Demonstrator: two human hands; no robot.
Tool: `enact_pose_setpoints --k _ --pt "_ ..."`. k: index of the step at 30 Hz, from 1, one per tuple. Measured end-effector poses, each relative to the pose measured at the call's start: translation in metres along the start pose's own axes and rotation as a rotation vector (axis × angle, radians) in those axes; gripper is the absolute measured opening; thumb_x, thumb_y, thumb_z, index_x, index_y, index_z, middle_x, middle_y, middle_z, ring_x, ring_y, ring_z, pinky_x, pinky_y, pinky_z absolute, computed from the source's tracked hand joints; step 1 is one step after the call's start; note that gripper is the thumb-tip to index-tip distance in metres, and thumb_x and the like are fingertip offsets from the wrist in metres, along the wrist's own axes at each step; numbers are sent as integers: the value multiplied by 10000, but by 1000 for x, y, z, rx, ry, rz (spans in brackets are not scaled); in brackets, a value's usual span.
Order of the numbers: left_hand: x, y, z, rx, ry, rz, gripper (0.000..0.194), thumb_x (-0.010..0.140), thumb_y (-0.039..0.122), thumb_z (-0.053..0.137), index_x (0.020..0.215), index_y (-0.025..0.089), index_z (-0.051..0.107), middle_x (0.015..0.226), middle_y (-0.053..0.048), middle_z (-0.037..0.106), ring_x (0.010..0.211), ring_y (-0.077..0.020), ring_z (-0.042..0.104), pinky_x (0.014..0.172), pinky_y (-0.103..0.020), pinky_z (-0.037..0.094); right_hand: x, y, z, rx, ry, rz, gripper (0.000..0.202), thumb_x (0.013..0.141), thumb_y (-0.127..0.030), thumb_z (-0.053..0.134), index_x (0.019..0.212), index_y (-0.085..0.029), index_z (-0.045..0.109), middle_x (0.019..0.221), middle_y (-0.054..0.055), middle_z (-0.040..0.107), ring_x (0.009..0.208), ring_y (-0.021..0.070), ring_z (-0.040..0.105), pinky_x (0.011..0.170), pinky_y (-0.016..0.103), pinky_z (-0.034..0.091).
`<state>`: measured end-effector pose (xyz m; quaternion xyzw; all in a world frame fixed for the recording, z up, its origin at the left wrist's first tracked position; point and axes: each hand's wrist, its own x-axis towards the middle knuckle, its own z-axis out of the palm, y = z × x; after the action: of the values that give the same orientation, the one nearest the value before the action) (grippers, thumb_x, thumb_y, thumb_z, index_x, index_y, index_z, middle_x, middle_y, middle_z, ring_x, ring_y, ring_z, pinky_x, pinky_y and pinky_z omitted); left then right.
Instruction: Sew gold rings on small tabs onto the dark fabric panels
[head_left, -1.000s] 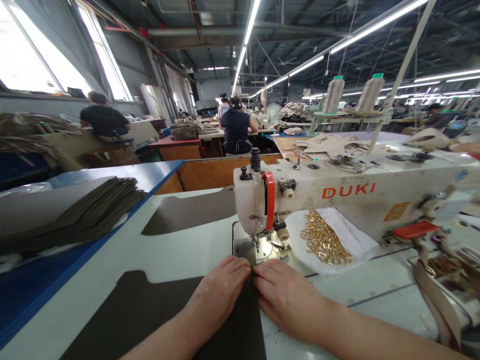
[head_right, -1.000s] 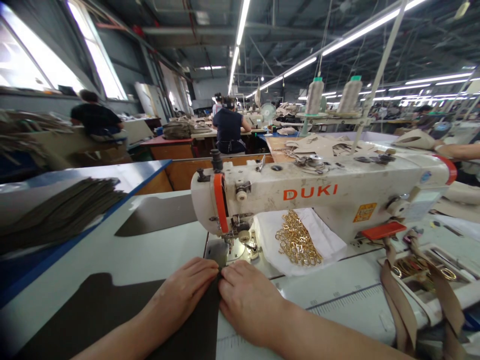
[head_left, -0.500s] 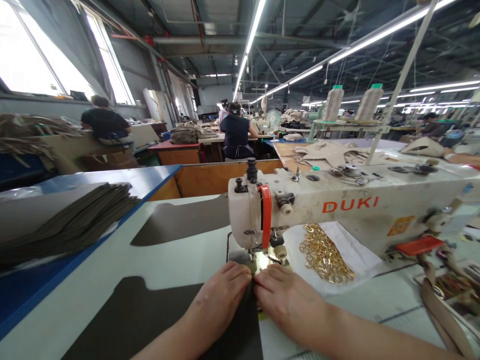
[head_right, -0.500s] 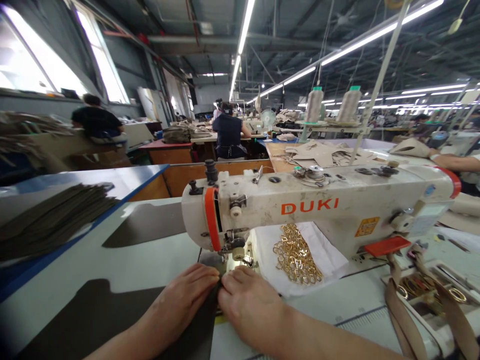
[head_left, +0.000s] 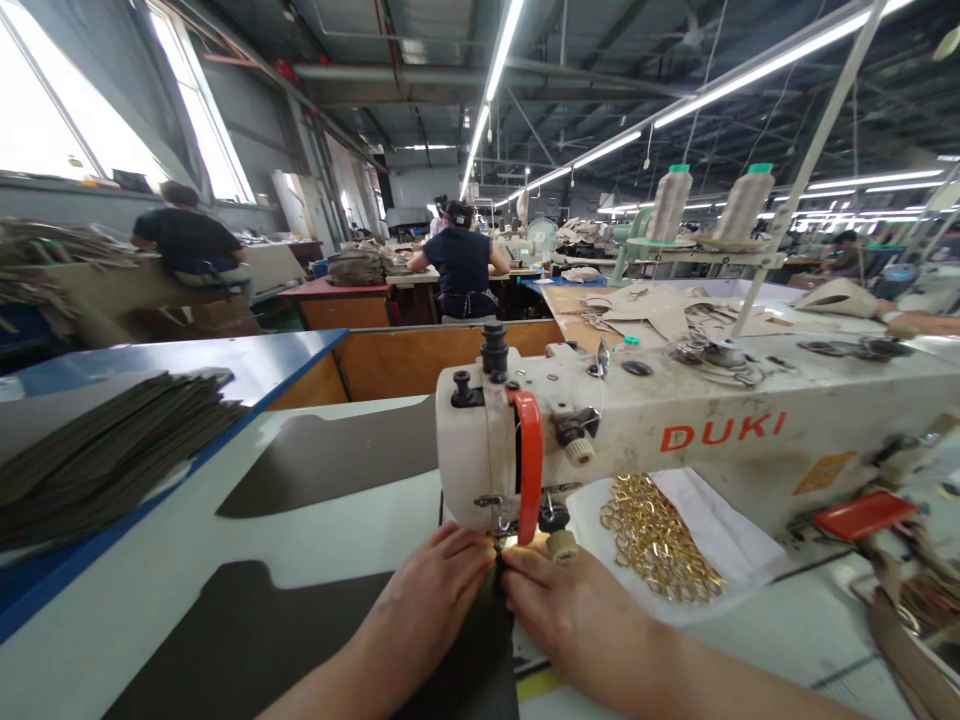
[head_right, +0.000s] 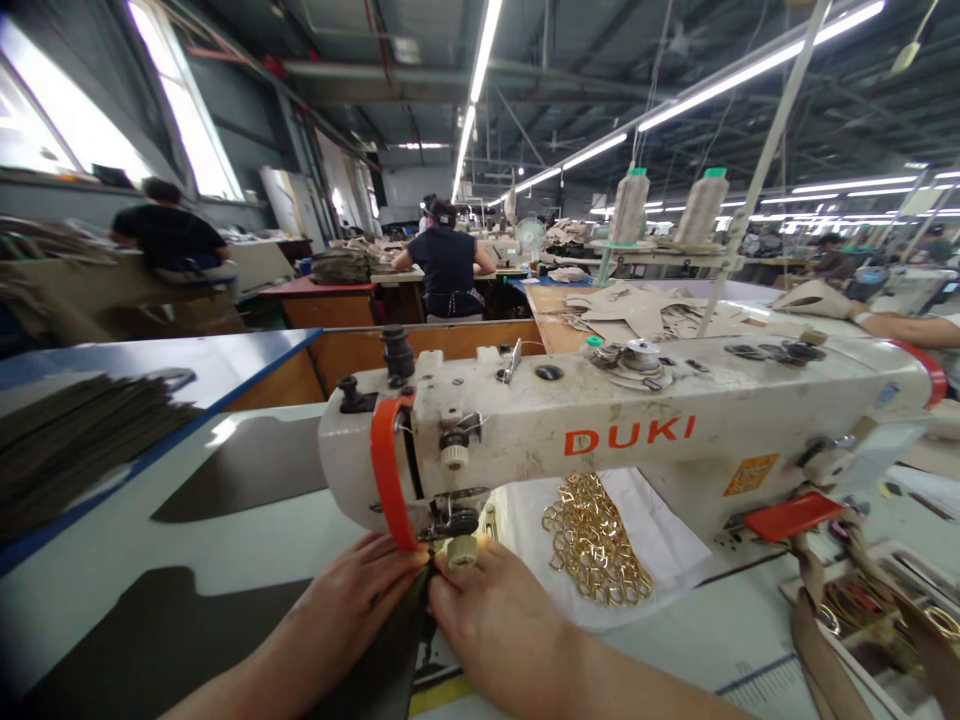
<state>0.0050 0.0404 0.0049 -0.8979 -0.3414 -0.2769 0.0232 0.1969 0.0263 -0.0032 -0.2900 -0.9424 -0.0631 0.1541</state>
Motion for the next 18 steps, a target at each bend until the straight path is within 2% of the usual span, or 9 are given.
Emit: enact_pose_setpoints --k 6,14,18 --pt "1 -2 1 -15 69 6 274 934 135 397 803 183 633 797 -45 697 780 -171 649 777 -300 553 0 0 0 4 14 11 50 888 -108 520 887 -130 564 942 80 650 947 207 596 829 328 468" --pt "6 -3 0 8 132 62 294 933 144 360 811 199 622 790 -36 715 752 -173 661 743 -296 562 -2 -1 8 -18 64 27 79 883 -97 498 922 -123 561 1027 114 650 925 219 611 828 363 474" --pt "4 -3 3 15 124 28 288 925 141 376 814 201 636 787 -29 716 757 -171 661 771 -307 563 -5 0 11 -5 84 40 82 871 -106 532 941 -126 570 1014 94 657 901 213 610 835 363 472"
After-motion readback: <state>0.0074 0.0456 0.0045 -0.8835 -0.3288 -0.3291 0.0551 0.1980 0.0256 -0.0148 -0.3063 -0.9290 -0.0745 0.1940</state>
